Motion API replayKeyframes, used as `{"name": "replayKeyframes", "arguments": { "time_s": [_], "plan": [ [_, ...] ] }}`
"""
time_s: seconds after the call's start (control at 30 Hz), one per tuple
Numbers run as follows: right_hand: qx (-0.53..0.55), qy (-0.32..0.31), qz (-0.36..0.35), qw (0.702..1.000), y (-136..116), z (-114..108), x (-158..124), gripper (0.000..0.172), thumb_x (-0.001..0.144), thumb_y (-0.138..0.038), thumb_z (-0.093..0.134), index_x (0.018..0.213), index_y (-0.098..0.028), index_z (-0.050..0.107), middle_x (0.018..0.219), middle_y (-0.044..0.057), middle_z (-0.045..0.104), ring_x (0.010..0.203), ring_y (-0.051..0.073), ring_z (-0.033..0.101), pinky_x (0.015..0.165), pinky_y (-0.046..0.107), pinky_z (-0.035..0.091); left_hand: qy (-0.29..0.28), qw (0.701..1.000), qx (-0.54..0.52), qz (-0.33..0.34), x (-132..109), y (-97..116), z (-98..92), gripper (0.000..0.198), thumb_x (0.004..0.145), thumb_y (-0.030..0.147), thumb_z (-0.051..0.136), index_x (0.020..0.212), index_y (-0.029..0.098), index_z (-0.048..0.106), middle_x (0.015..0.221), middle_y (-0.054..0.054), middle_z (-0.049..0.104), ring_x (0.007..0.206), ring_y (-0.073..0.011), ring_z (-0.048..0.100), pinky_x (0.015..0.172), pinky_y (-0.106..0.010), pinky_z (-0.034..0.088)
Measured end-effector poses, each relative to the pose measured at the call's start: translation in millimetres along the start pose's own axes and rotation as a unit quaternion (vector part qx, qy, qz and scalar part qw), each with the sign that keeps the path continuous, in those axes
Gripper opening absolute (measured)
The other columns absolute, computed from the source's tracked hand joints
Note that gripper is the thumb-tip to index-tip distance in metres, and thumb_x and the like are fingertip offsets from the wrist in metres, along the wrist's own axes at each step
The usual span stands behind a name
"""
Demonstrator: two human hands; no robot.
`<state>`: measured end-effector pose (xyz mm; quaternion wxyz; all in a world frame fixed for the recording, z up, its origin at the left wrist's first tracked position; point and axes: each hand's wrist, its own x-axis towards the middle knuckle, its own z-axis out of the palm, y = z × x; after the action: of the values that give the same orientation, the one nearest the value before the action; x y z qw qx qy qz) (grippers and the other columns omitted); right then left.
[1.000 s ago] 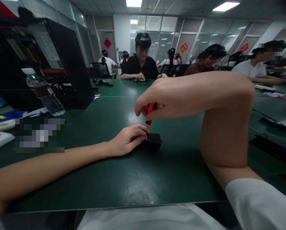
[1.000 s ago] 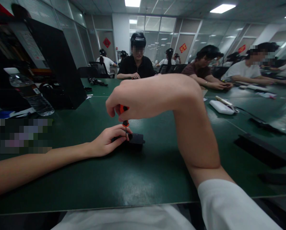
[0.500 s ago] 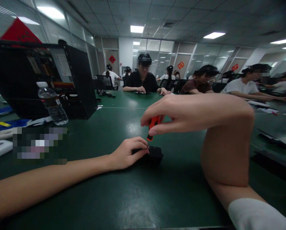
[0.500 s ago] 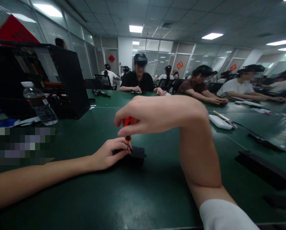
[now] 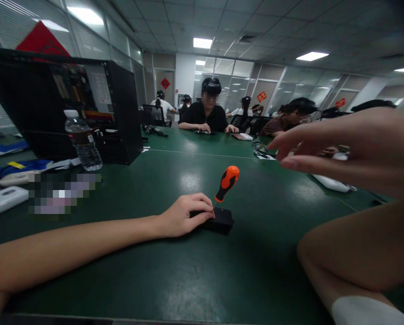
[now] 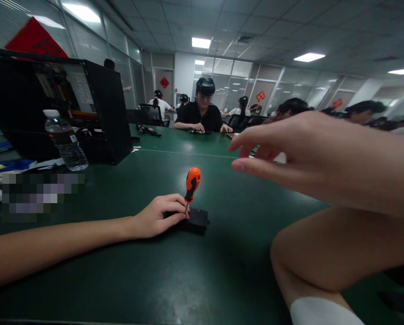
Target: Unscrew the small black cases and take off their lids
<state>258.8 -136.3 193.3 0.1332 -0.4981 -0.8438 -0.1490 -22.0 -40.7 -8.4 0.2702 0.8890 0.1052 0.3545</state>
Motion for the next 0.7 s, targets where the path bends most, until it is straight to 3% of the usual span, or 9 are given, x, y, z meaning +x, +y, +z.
{"name": "replayKeyframes", "arguments": {
  "time_s": [0.17, 0.27, 0.4, 0.5, 0.6, 0.7],
  "plan": [
    [0.012, -0.144, -0.059, 0.988, -49, 21, 43, 0.045, 0.098, -0.057, 0.046, 0.104, -0.023, 0.075, 0.066, 0.003, 0.068, 0.048, 0.014, 0.054, 0.049, 0.030, 0.033, -0.007, 1.000, 0.009, -0.001, 0, 0, -1.1, 0.017, 0.098, 0.018, 0.059, 0.097, 0.015, 0.075, 0.103, -0.010, 0.070, 0.095, -0.0172, 0.068, 0.089, -0.029, 0.053],
    [0.011, -0.163, -0.106, 0.981, -63, 34, 61, 0.038, 0.101, -0.043, 0.044, 0.090, -0.021, 0.073, 0.069, 0.002, 0.067, 0.052, 0.012, 0.051, 0.054, 0.029, 0.031, 0.002, 1.000, 0.008, 0.003, 0, -1, -0.6, 0.015, 0.098, 0.020, 0.060, 0.095, 0.014, 0.073, 0.101, -0.010, 0.070, 0.095, -0.0180, 0.067, 0.088, -0.031, 0.053],
    [0.043, -0.172, -0.209, 0.962, -69, 43, 71, 0.025, 0.098, -0.020, 0.047, 0.094, -0.020, 0.071, 0.087, 0.003, 0.070, 0.073, 0.014, 0.058, 0.064, 0.027, 0.036, 0.020, 1.000, 0.009, 0.009, 0, -1, 0.5, 0.014, 0.097, 0.021, 0.061, 0.089, 0.014, 0.071, 0.098, -0.010, 0.071, 0.093, -0.0183, 0.067, 0.086, -0.031, 0.054],
    [0.057, -0.188, -0.246, 0.949, -74, 41, 69, 0.022, 0.092, -0.013, 0.052, 0.093, -0.019, 0.073, 0.093, 0.004, 0.070, 0.078, 0.014, 0.059, 0.067, 0.025, 0.038, 0.007, 1.000, 0.012, 0.011, 0, -2, 0.8, 0.015, 0.098, 0.022, 0.059, 0.094, 0.014, 0.071, 0.099, -0.010, 0.072, 0.095, -0.0182, 0.068, 0.087, -0.030, 0.054],
    [0.060, -0.192, -0.231, 0.952, -78, 37, 63, 0.018, 0.094, -0.021, 0.056, 0.091, -0.020, 0.074, 0.085, 0.003, 0.070, 0.070, 0.014, 0.059, 0.063, 0.026, 0.037, -0.005, 1.000, 0.013, 0.014, 0, -2, 0.8, 0.018, 0.099, 0.024, 0.058, 0.095, 0.014, 0.072, 0.099, -0.010, 0.073, 0.095, -0.0184, 0.069, 0.087, -0.030, 0.054],
    [0.034, -0.165, -0.172, 0.970, -78, 38, 58, 0.027, 0.098, -0.040, 0.055, 0.092, -0.021, 0.074, 0.074, 0.002, 0.068, 0.060, 0.013, 0.056, 0.059, 0.027, 0.033, -0.005, 1.000, 0.009, 0.018, 1, -2, 0.7, 0.020, 0.100, 0.024, 0.057, 0.094, 0.013, 0.073, 0.098, -0.010, 0.072, 0.095, -0.0188, 0.068, 0.088, -0.031, 0.054]
  ]
}}
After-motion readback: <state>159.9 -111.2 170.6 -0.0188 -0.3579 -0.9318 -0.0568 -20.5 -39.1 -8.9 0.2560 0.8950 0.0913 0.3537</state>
